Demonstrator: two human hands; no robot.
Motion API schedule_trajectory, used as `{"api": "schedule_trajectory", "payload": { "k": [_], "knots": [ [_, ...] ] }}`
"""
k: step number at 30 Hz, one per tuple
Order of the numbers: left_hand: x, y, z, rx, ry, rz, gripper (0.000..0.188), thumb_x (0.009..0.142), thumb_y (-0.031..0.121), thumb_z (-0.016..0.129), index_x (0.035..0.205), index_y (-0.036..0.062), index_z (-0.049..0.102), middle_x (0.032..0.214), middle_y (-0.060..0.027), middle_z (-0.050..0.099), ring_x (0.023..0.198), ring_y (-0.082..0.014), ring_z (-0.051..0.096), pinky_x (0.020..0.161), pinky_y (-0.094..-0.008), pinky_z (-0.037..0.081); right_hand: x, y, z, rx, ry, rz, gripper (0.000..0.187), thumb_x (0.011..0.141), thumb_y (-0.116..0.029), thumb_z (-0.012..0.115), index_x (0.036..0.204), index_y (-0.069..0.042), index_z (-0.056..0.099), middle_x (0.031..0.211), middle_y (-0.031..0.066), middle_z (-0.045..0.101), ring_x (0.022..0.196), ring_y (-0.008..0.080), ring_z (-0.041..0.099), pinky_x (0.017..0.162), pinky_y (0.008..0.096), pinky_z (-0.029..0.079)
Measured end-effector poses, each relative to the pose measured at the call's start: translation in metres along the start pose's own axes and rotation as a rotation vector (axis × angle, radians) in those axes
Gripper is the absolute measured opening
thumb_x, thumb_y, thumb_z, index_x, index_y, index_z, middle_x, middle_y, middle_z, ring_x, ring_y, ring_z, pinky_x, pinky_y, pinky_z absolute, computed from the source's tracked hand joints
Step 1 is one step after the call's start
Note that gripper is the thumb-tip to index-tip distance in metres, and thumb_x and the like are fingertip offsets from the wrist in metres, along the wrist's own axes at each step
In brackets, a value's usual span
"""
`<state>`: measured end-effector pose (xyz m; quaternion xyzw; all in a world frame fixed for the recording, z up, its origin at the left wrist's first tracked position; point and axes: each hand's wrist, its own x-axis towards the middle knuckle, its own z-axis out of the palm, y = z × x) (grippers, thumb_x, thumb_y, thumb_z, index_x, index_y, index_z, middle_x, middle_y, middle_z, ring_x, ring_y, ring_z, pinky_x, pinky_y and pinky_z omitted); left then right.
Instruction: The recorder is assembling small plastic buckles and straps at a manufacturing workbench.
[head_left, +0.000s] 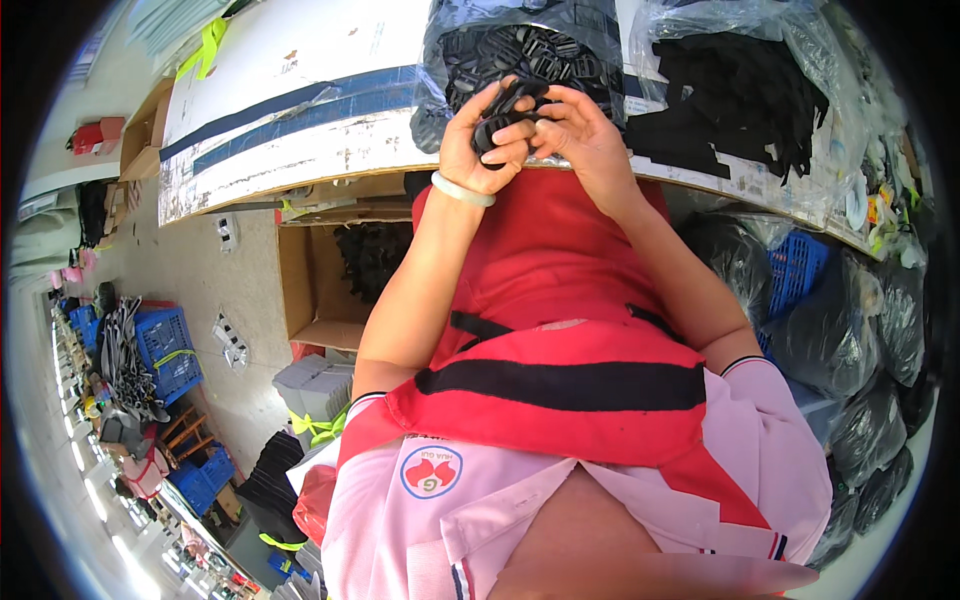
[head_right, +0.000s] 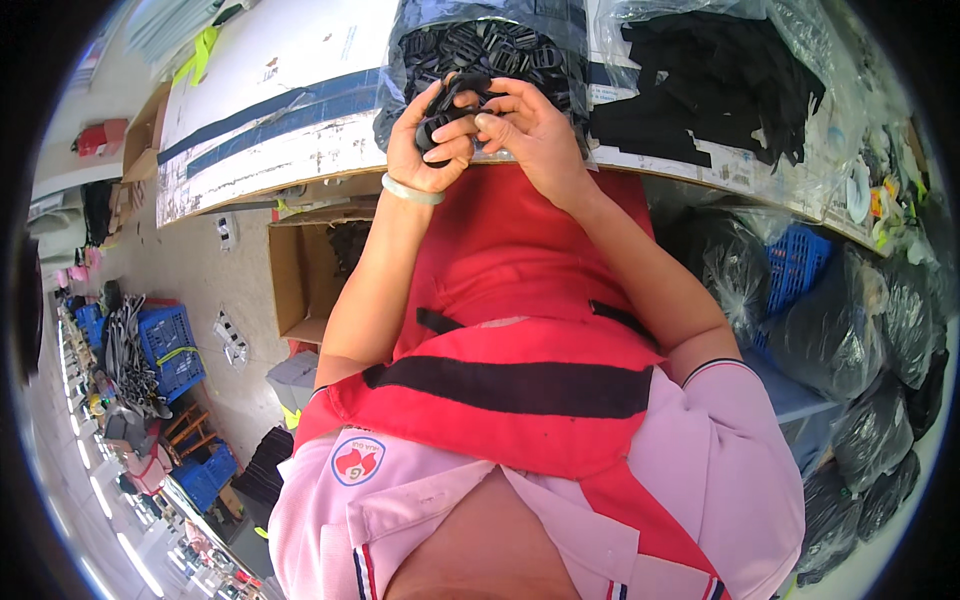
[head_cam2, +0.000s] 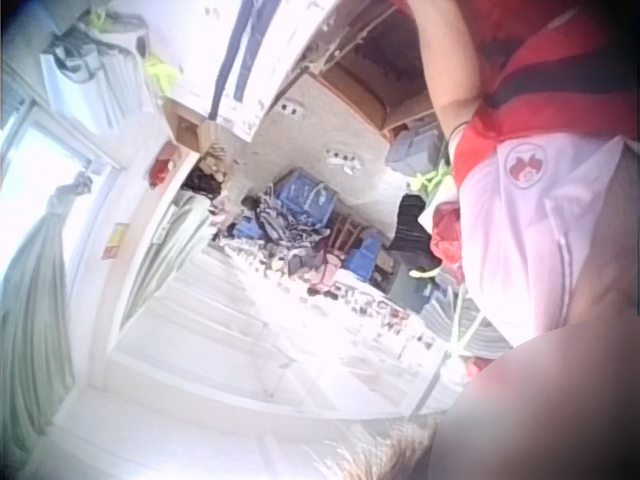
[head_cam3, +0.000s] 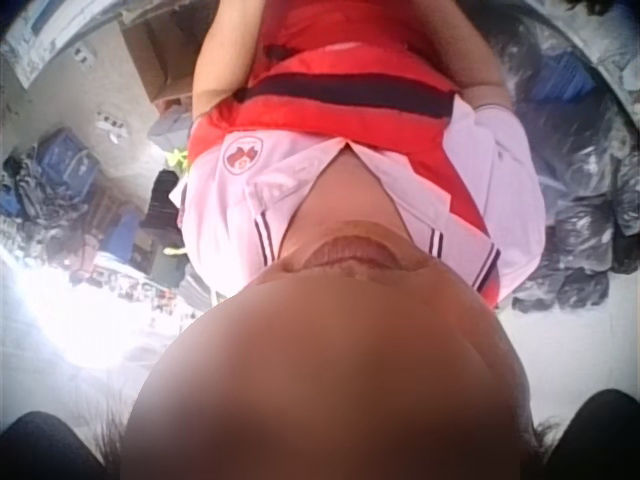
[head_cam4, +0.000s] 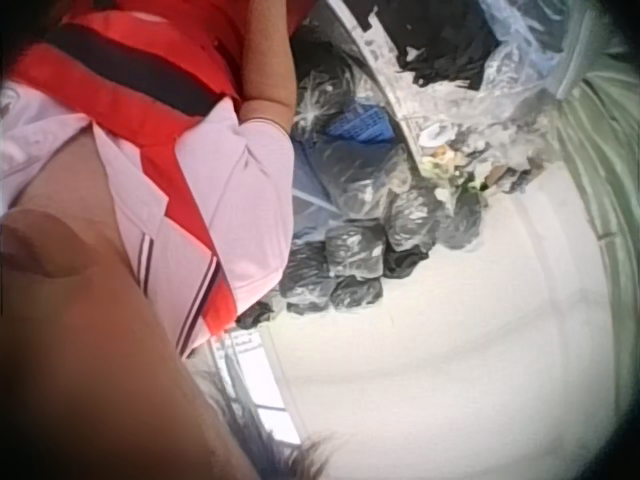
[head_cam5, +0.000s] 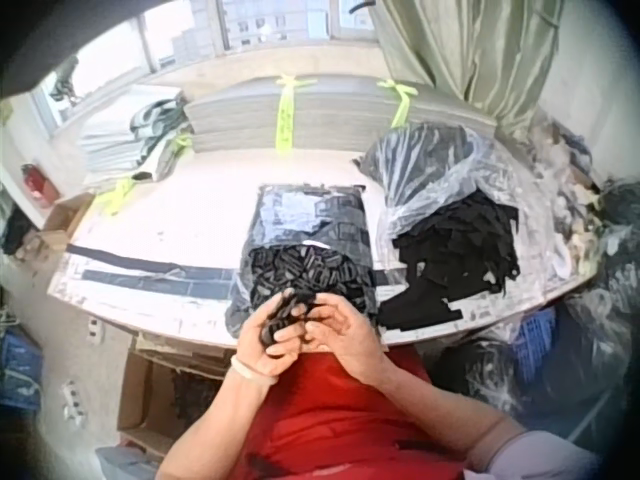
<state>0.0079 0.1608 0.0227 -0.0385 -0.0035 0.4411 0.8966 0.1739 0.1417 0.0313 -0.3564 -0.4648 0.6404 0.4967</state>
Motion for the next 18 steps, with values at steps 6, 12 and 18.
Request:
{"api": "schedule_trajectory", "payload": {
  "k": [6, 12, 18],
  "knots": [
    [0.023, 0.006, -0.002, -0.042, -0.017, -0.006, 0.023, 0.097, 0.019, 0.047, 0.109, 0.0014, 0.057, 0.099, -0.0200, 0.064, 0.057, -0.0177, 0.051, 0.033, -0.0198, 0.038, 0.025, 0.005, -0.008, -0.118, 0.024, -0.100, 0.036, 0.093, -0.010, 0.060, 0.124, 0.002, 0.047, 0.098, 0.0092, 0.062, 0.082, 0.0117, 0.061, 0.069, 0.0236, 0.050],
    [0.031, 0.016, 0.005, 0.090, 0.066, 0.026, 0.025, 0.097, 0.021, 0.048, 0.110, 0.0018, 0.056, 0.094, -0.0166, 0.062, 0.060, -0.0190, 0.054, 0.033, -0.0201, 0.038, 0.044, -0.005, -0.017, -0.141, -0.050, -0.085, 0.034, 0.092, -0.008, 0.060, 0.122, 0.000, 0.047, 0.098, 0.0077, 0.059, 0.083, 0.0115, 0.060, 0.066, 0.0236, 0.050],
    [0.029, 0.020, 0.002, 0.306, 0.222, 0.111, 0.025, 0.096, 0.031, 0.052, 0.096, 0.0066, 0.059, 0.086, -0.0104, 0.060, 0.061, -0.0168, 0.053, 0.034, -0.0184, 0.035, 0.043, -0.009, 0.001, -0.279, -0.011, -0.183, 0.020, 0.096, -0.005, 0.051, 0.115, -0.001, 0.056, 0.101, 0.0057, 0.062, 0.084, 0.0131, 0.067, 0.070, 0.0228, 0.052]
  ]
}}
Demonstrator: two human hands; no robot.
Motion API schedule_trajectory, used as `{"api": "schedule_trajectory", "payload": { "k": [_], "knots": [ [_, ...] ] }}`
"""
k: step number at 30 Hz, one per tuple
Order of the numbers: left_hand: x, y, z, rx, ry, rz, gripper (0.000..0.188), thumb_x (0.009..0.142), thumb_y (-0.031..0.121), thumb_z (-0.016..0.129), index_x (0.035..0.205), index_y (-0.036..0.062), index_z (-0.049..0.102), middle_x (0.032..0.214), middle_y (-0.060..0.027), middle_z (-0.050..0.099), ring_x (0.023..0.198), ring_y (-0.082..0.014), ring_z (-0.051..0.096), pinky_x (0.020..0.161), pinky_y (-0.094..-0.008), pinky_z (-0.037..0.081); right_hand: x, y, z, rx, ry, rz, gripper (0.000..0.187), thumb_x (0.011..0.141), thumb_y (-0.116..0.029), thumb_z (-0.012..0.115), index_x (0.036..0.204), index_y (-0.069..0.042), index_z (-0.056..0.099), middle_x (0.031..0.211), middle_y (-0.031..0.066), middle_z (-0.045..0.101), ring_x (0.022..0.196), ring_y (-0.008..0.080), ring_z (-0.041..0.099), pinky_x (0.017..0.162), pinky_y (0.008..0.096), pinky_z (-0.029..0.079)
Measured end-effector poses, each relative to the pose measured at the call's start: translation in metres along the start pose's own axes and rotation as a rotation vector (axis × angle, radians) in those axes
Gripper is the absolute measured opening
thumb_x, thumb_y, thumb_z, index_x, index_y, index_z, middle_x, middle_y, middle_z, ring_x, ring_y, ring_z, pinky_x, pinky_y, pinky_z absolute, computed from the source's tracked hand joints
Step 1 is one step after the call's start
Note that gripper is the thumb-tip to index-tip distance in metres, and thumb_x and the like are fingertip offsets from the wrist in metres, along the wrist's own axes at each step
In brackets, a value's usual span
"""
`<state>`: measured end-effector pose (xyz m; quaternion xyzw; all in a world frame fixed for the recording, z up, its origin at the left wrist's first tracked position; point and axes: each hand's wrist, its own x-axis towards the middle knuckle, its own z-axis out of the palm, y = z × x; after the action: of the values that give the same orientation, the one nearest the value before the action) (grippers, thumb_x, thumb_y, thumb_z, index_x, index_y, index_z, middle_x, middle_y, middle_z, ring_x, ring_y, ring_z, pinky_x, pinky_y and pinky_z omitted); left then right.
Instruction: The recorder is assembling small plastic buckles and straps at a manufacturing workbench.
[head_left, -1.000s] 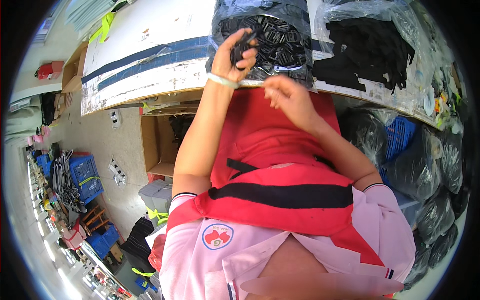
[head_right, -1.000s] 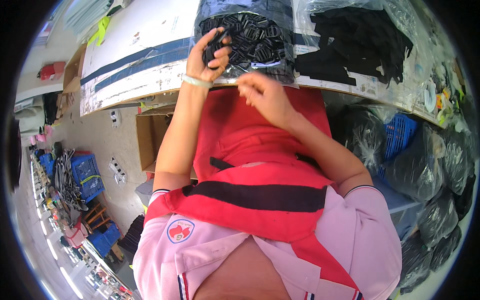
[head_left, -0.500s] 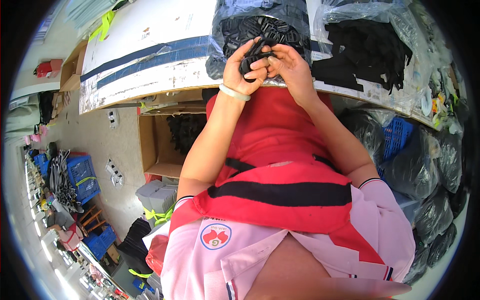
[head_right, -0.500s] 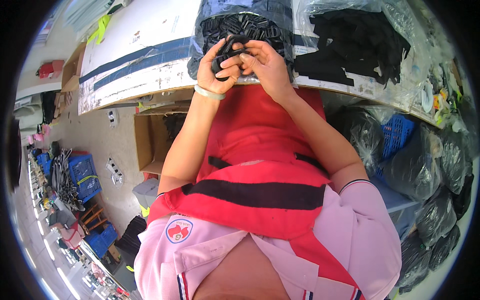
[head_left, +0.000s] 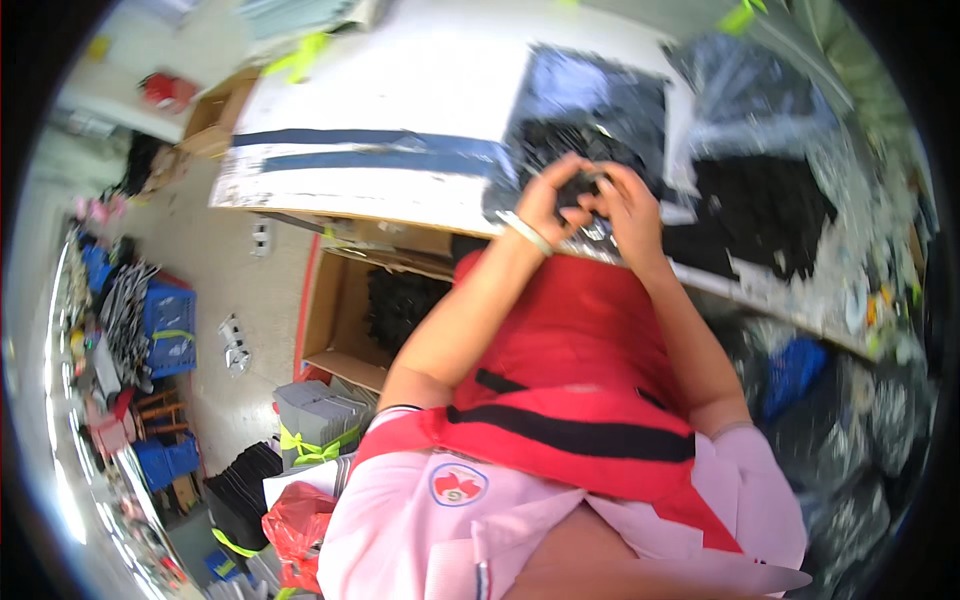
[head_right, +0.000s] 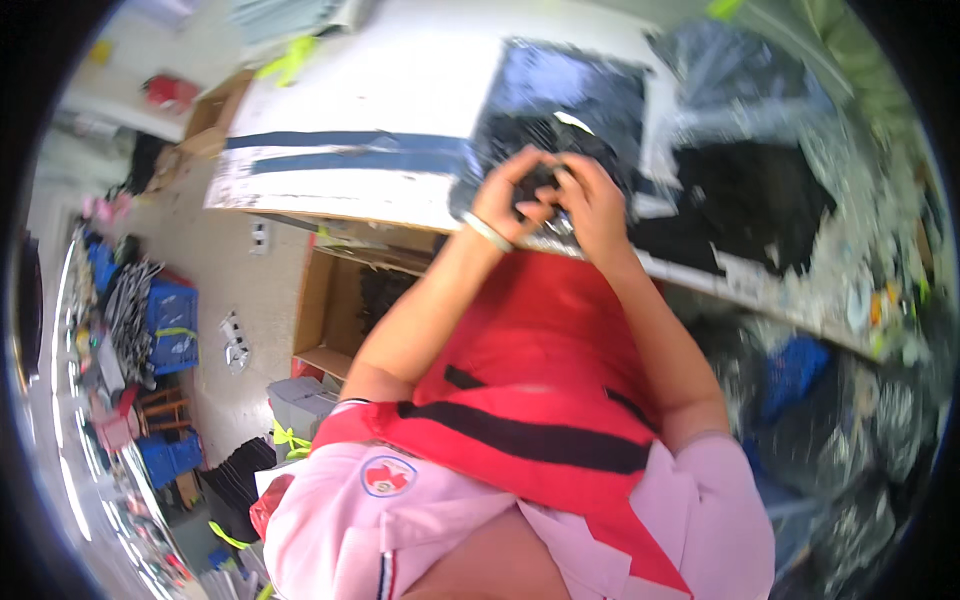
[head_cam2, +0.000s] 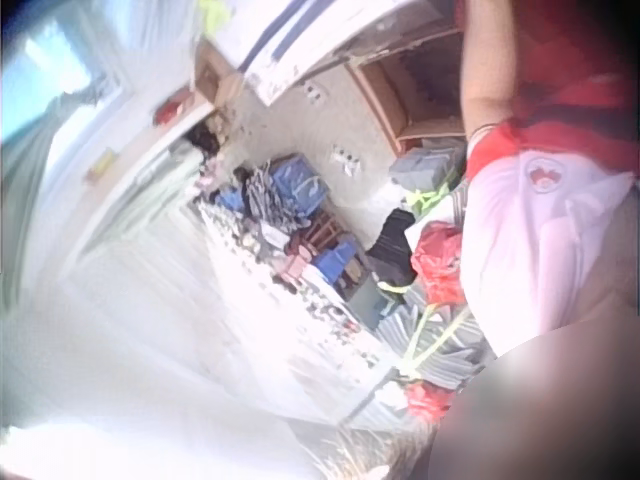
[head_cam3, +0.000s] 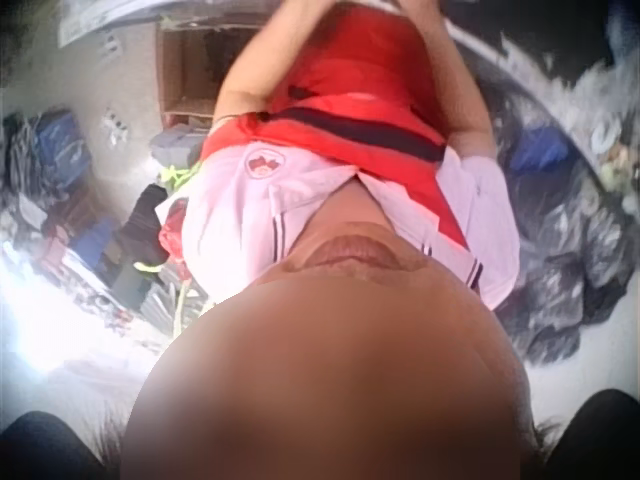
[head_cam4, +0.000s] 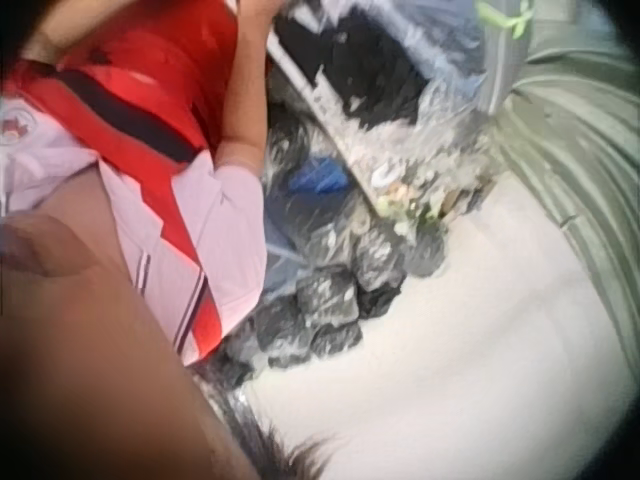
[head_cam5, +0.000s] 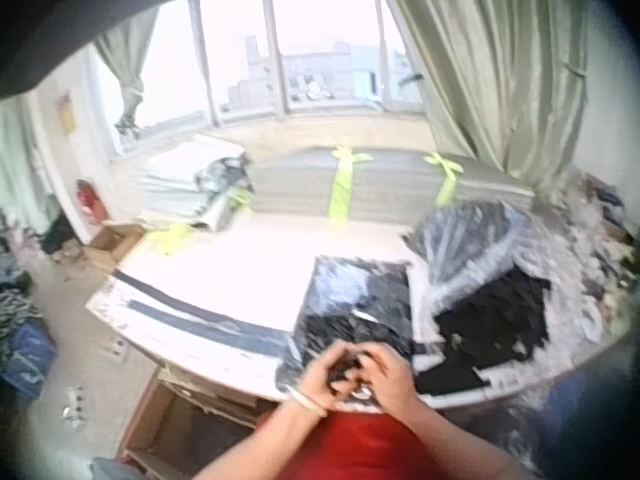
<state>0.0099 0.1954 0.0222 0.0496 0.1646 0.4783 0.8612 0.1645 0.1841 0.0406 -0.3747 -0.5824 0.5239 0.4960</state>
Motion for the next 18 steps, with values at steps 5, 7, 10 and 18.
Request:
{"api": "schedule_trajectory", "payload": {
  "k": [5, 7, 10, 18],
  "knots": [
    [0.013, -0.009, 0.003, 0.005, -0.002, -0.063, 0.026, 0.096, 0.030, 0.052, 0.105, 0.0061, 0.058, 0.081, -0.0089, 0.060, 0.058, -0.0172, 0.054, 0.033, -0.0189, 0.035, 0.003, 0.005, -0.009, -0.249, -0.013, -0.067, 0.016, 0.094, -0.005, 0.056, 0.106, 0.002, 0.061, 0.093, 0.0032, 0.057, 0.074, 0.0079, 0.059, 0.062, 0.0210, 0.048],
    [0.010, -0.001, 0.003, 0.038, 0.015, -0.017, 0.027, 0.096, 0.028, 0.051, 0.109, 0.0047, 0.057, 0.082, -0.0101, 0.061, 0.060, -0.0184, 0.057, 0.033, -0.0203, 0.038, 0.010, 0.005, -0.006, -0.245, -0.032, -0.023, 0.015, 0.094, -0.007, 0.056, 0.105, 0.002, 0.062, 0.092, 0.0031, 0.058, 0.073, 0.0080, 0.060, 0.061, 0.0212, 0.048],
    [0.009, 0.004, 0.003, 0.009, 0.019, -0.008, 0.025, 0.095, 0.020, 0.051, 0.114, 0.0038, 0.055, 0.091, -0.0121, 0.061, 0.066, -0.0205, 0.061, 0.034, -0.0203, 0.042, 0.013, 0.000, -0.003, -0.088, 0.041, 0.016, 0.017, 0.095, -0.011, 0.056, 0.107, 0.000, 0.062, 0.085, 0.0020, 0.062, 0.070, 0.0086, 0.061, 0.059, 0.0200, 0.045],
    [0.012, 0.007, 0.005, 0.038, 0.031, 0.052, 0.023, 0.088, 0.007, 0.058, 0.110, 0.0048, 0.055, 0.085, -0.0088, 0.059, 0.057, -0.0155, 0.054, 0.034, -0.0196, 0.039, 0.019, -0.013, -0.022, 0.045, 0.005, 0.100, 0.023, 0.099, -0.024, 0.053, 0.105, -0.003, 0.060, 0.084, 0.0006, 0.061, 0.074, 0.0068, 0.056, 0.068, 0.0216, 0.045]
  ]
}}
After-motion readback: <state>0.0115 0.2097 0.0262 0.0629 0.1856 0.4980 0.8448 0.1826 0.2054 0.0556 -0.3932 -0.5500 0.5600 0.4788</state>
